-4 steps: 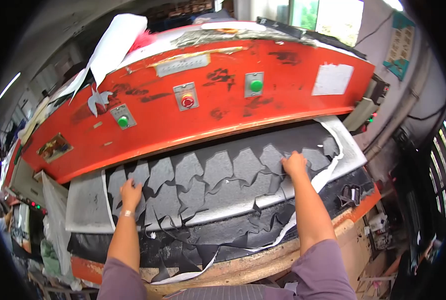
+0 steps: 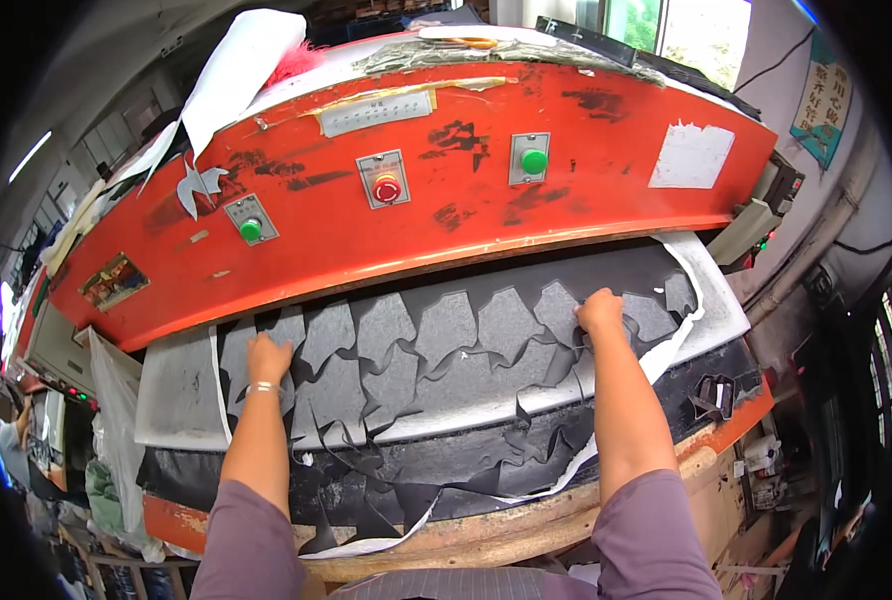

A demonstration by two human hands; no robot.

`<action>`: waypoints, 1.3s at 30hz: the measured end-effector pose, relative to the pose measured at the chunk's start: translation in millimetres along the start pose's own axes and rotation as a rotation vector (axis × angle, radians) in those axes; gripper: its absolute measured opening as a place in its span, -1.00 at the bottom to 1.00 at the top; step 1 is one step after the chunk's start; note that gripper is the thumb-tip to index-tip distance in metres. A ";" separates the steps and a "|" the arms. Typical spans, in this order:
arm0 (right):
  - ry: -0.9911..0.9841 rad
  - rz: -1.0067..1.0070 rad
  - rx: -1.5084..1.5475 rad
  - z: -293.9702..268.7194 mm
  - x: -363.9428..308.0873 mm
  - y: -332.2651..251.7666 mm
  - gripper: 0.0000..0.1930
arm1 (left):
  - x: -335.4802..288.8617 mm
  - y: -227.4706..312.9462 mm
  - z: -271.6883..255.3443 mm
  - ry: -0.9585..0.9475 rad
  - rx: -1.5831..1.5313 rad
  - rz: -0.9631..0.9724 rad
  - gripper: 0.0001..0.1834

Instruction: Operating an industrial hydraulic press with a metal die to cut shoe components from leather sheets.

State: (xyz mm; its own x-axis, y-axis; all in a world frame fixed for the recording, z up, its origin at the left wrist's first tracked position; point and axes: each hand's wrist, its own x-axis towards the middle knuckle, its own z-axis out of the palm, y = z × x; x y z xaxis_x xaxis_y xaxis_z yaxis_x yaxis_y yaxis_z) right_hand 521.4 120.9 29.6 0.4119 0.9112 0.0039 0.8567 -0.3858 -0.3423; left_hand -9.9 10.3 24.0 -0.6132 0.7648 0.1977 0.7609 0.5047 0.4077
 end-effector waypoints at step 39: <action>0.098 -0.489 -0.008 -1.2 -74.9 138.4 -0.92 | -207.9 -5.5 -2.9 -0.028 0.237 0.129 -0.67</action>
State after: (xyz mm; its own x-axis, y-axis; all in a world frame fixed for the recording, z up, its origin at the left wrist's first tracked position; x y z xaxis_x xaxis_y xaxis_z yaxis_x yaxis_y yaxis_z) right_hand 609.5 -0.9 -17.0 -0.0115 0.9679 0.2510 0.9590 0.0818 -0.2714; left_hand 112.8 -152.6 -16.8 -0.5048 0.8376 0.2087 0.8626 0.4799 0.1602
